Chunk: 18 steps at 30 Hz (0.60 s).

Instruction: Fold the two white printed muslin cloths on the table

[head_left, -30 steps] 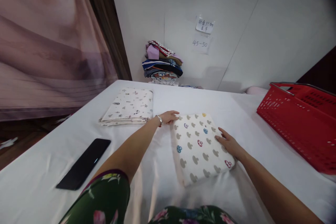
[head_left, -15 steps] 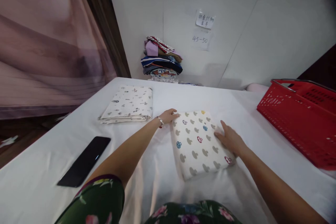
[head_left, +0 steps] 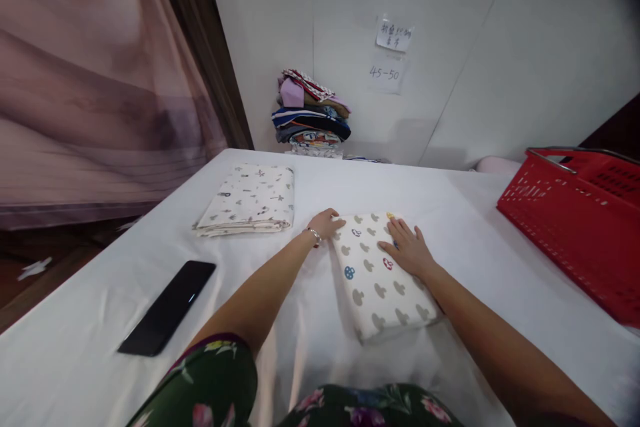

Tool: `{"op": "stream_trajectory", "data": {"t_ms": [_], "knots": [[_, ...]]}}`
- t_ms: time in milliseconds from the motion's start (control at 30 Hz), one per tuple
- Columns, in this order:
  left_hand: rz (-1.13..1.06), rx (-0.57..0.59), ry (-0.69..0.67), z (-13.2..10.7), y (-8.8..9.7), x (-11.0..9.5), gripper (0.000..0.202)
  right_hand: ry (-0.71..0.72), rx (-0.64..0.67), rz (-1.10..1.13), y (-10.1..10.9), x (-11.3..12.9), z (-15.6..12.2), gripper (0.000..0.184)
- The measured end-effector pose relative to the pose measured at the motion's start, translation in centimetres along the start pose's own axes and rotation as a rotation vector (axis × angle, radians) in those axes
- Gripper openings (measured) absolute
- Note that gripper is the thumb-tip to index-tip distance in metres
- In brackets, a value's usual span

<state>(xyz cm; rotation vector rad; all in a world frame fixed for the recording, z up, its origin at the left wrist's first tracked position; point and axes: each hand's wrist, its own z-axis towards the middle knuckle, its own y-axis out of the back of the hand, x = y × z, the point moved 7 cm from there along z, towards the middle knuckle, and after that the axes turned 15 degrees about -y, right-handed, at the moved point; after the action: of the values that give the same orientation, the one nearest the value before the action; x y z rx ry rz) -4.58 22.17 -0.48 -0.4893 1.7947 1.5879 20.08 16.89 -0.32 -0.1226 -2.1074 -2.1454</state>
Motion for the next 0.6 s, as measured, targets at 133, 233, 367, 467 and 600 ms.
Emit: {"op": "stream_trajectory", "data": {"t_ms": [133, 233, 367, 467, 600], "knots": [[0.098, -0.070, -0.052, -1.2, 0.5, -2.6, 0.054, -0.024, 0.037, -0.012, 0.5, 0.6, 0.0, 0.065], [0.289, -0.179, -0.289, -3.3, -0.2, -6.6, 0.057, -0.025, 0.043, -0.007, 1.3, 1.5, 0.5, 0.068], [0.430, -0.034, -0.534, -6.4, -4.6, -9.2, 0.070, 0.047, -0.006, -0.004, 1.7, 2.5, 1.8, 0.072], [0.446, 0.072, -0.532, -7.3, -6.8, -8.4, 0.074, 0.033, 0.026, -0.019, 0.5, 2.1, 2.7, 0.074], [0.449, 0.092, -0.507, -7.1, -7.1, -7.6, 0.077, 0.027, 0.036, -0.022, 0.0, 1.7, 3.1, 0.075]]}}
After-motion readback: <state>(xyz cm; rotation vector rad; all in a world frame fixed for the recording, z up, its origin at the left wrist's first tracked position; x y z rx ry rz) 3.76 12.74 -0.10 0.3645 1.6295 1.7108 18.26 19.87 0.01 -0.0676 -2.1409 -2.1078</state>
